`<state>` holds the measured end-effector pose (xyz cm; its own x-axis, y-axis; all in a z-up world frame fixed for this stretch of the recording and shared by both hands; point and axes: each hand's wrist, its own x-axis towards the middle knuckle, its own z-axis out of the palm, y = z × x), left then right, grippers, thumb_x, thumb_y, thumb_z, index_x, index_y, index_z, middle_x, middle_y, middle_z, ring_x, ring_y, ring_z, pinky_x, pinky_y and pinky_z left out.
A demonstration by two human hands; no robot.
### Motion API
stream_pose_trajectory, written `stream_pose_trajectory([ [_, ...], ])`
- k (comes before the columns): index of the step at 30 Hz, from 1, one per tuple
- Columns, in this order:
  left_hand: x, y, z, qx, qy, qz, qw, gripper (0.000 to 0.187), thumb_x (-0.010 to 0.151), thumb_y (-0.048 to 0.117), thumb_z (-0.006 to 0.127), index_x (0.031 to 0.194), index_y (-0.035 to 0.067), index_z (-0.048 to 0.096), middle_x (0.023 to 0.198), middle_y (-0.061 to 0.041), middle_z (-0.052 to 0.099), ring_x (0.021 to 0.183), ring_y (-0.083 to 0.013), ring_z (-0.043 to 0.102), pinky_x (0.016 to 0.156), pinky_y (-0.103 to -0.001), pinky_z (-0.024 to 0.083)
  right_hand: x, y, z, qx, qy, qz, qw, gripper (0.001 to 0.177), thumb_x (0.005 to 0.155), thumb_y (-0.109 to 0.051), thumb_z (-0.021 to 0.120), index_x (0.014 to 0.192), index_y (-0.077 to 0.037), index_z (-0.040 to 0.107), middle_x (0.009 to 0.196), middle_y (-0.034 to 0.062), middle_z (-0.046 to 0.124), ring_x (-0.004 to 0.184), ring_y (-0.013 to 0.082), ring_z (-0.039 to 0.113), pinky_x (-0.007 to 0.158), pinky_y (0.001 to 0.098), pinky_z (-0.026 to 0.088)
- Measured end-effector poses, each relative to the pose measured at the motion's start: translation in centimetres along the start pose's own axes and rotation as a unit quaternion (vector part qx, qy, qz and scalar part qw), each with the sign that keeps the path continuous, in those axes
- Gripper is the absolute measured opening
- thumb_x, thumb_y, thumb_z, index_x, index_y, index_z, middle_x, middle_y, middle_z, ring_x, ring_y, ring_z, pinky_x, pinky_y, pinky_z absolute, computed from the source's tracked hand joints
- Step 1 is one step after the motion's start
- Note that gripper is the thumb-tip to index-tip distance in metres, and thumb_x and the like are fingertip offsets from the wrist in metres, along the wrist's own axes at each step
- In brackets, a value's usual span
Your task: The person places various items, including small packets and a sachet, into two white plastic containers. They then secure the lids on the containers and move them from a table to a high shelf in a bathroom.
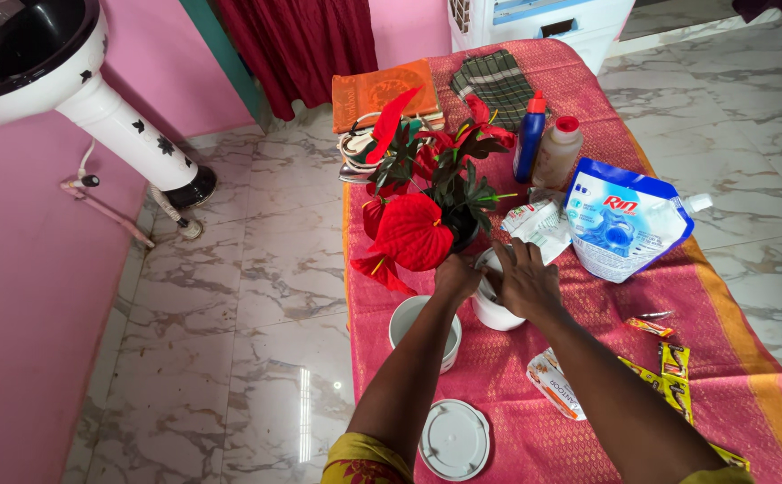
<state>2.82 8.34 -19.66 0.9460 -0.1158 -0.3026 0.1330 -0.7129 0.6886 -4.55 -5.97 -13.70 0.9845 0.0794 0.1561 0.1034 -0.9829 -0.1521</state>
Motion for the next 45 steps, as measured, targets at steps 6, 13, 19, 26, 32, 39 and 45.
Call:
stream_pose_trajectory([
  [6, 1.7, 0.4, 0.0, 0.053, -0.059, -0.001, 0.997, 0.040, 0.087, 0.039, 0.071, 0.120, 0.017, 0.076, 0.102, -0.015, 0.078, 0.096, -0.0298, 0.076, 0.090, -0.041, 0.057, 0.9, -0.6, -1.2, -0.002, -0.041, 0.017, 0.999, 0.074, 0.090, -0.055, 0.056, 0.152, -0.019, 0.038, 0.145, 0.0097, 0.043, 0.125, 0.0302, 0.046, 0.080, 0.0596, 0.055],
  [13, 1.4, 1.1, -0.9, -0.071, -0.129, -0.039, 0.988, 0.039, 0.087, 0.025, 0.067, 0.123, 0.010, 0.071, 0.098, -0.018, 0.078, 0.081, -0.0266, 0.078, 0.072, -0.036, 0.063, 0.9, -0.4, -1.2, 0.006, -0.075, 0.033, 0.997, 0.071, 0.094, -0.056, 0.053, 0.155, -0.021, 0.039, 0.139, 0.0069, 0.049, 0.123, 0.0289, 0.051, 0.088, 0.0540, 0.056],
  [19, 1.7, 0.0, 0.4, -0.062, -0.077, -0.024, 0.995, 0.036, 0.087, 0.024, 0.063, 0.119, 0.010, 0.075, 0.103, -0.020, 0.077, 0.095, -0.0324, 0.076, 0.087, -0.042, 0.059, 2.8, 2.3, 1.5, 0.046, -0.094, 0.022, 0.994, 0.056, 0.098, -0.053, 0.048, 0.143, -0.021, 0.051, 0.128, 0.0097, 0.059, 0.118, 0.0317, 0.059, 0.087, 0.0517, 0.056],
  [26, 0.6, 0.6, 5.1, -0.108, 0.113, -0.040, 0.987, 0.041, 0.101, 0.035, 0.051, 0.124, 0.010, 0.072, 0.118, -0.025, 0.070, 0.112, -0.0426, 0.066, 0.099, -0.050, 0.050, 5.0, 5.2, 4.3, 0.331, -0.122, 0.253, 0.901, 0.061, 0.093, -0.061, 0.062, 0.124, -0.009, 0.071, 0.104, 0.0191, 0.076, 0.100, 0.0320, 0.074, 0.090, 0.0462, 0.057],
  [32, -1.3, 3.4, 4.2, -0.293, 0.169, -0.077, 0.938, 0.041, 0.088, 0.038, 0.063, 0.102, 0.001, 0.072, 0.097, -0.019, 0.074, 0.090, -0.0383, 0.074, 0.081, -0.049, 0.056, 5.1, 7.2, 6.5, 0.491, -0.146, 0.243, 0.824, 0.068, 0.086, -0.061, 0.068, 0.123, -0.004, 0.075, 0.112, 0.0169, 0.076, 0.108, 0.0242, 0.067, 0.093, 0.0403, 0.050],
  [39, 0.5, 1.7, 6.4, -0.121, 0.205, 0.020, 0.971, 0.040, 0.102, 0.038, 0.054, 0.090, 0.002, 0.069, 0.086, -0.025, 0.070, 0.087, -0.0446, 0.069, 0.079, -0.052, 0.052, 4.6, 5.4, 2.9, 0.361, -0.156, 0.262, 0.881, 0.065, 0.089, -0.062, 0.066, 0.118, -0.006, 0.078, 0.085, 0.0231, 0.075, 0.081, 0.0279, 0.071, 0.076, 0.0441, 0.056],
  [45, 0.5, 1.1, 6.6, -0.128, 0.193, 0.017, 0.973, 0.037, 0.102, 0.035, 0.051, 0.097, 0.003, 0.069, 0.095, -0.027, 0.070, 0.094, -0.0454, 0.067, 0.083, -0.053, 0.050, 3.6, 3.7, 2.9, 0.227, -0.020, 0.155, 0.961, 0.044, 0.098, -0.046, 0.059, 0.125, -0.014, 0.074, 0.100, 0.0142, 0.079, 0.093, 0.0297, 0.074, 0.086, 0.0449, 0.060],
])
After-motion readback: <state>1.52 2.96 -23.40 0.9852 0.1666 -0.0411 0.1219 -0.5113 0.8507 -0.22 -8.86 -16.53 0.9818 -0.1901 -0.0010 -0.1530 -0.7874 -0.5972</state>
